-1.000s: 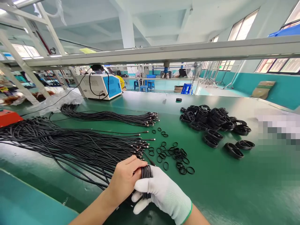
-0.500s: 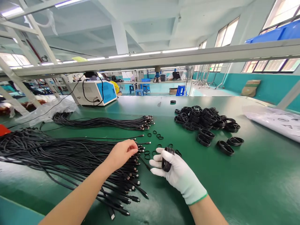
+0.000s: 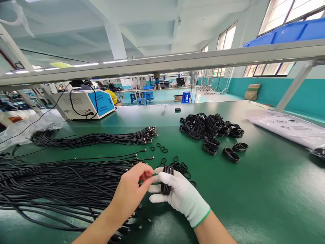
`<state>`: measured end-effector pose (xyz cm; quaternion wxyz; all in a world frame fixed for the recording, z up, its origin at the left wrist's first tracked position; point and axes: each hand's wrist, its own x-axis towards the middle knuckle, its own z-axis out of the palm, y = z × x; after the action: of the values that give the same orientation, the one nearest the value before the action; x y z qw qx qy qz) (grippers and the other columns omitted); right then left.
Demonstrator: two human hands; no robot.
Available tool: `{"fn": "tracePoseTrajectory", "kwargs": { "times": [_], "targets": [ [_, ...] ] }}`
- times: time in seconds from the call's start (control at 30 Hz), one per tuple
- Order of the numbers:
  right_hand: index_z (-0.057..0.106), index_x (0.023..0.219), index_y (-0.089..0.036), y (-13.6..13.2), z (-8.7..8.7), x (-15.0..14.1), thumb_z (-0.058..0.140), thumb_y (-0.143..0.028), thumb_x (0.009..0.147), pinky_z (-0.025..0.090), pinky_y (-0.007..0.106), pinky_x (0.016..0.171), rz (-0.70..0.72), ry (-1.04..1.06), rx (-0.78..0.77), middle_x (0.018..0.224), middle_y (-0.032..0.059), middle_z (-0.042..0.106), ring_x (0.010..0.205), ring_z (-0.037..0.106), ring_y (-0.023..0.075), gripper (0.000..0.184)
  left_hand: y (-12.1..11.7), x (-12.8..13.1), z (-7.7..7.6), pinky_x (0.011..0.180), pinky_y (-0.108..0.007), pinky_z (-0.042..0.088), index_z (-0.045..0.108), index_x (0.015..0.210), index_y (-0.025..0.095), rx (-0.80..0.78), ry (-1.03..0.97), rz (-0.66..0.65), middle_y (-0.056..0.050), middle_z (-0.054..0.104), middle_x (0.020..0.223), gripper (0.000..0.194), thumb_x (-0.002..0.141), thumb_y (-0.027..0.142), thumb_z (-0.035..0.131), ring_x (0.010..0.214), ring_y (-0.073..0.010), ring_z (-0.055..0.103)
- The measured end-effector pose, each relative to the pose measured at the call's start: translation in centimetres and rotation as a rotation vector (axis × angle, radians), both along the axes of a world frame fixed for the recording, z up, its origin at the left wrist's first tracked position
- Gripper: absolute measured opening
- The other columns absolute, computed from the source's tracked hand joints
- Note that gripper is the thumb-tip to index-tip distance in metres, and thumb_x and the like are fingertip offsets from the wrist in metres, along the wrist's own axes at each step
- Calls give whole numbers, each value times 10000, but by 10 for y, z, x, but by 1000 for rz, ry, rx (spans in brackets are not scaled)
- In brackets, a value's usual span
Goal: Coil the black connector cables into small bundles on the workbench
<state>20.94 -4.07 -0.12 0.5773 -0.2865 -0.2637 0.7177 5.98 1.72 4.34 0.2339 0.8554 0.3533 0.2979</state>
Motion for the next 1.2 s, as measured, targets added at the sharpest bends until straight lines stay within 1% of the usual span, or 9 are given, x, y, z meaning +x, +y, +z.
{"fn": "tracePoseTrajectory", "kwargs": {
  "times": [0.17,0.3,0.4,0.57,0.8,0.9,0.97,1.07,1.2],
  "targets": [
    [558,937,-119,1,-7,-14,672,-306,751,539,255,526,39,-106,50,734,29,578,648,604,135,287,0,4,-4,660,-228,421,590,840,225,82,48,-51,22,623,816,198,750,60,529,726,-129,562],
    [509,867,-122,0,-7,-19,701,-312,710,515,203,442,47,-141,48,676,2,542,552,569,103,311,8,5,-14,611,-239,405,603,759,195,269,120,-105,-5,616,712,176,808,95,468,652,-137,550],
    [494,852,-120,0,-4,-19,723,-307,669,501,188,416,67,-139,38,650,-10,522,509,545,88,348,9,3,-20,612,-239,412,600,763,177,318,77,-128,-20,625,707,185,825,105,441,644,-136,559],
    [511,875,-114,-1,-2,-17,712,-241,653,483,184,401,72,-185,24,664,-7,524,516,536,91,325,12,3,-17,647,-237,429,609,803,178,235,68,-147,-17,642,765,180,767,60,477,692,-140,575],
    [526,868,-120,1,-4,-24,692,-211,647,472,200,413,53,-193,-18,644,-1,550,497,542,100,291,14,7,-16,640,-199,432,638,769,205,15,24,-113,26,650,762,246,710,24,482,686,-110,581],
    [555,847,-112,1,-6,-19,699,-225,655,441,191,398,-9,-121,-33,654,22,578,503,532,100,266,26,4,-9,641,-190,438,638,883,235,-36,86,-123,43,648,806,222,736,101,539,688,-104,577],
    [578,921,-117,0,-6,-10,691,-239,690,424,188,412,-65,-48,-52,710,40,607,548,552,108,285,41,-1,-4,644,-199,438,616,952,249,-50,149,-79,45,646,837,192,776,197,557,696,-109,574],
    [577,1033,-146,-2,-5,3,675,-285,740,467,223,508,-77,53,-111,800,56,627,712,623,167,339,62,-6,-5,669,-247,415,627,822,234,-28,243,19,27,630,774,83,788,223,552,711,-144,564],
    [577,1050,-140,-4,-4,9,663,-315,756,518,316,624,3,99,-95,882,79,634,845,646,244,353,70,2,-23,763,-311,369,597,608,203,-19,329,16,6,575,685,116,655,104,638,782,-196,540]
  ]
}}
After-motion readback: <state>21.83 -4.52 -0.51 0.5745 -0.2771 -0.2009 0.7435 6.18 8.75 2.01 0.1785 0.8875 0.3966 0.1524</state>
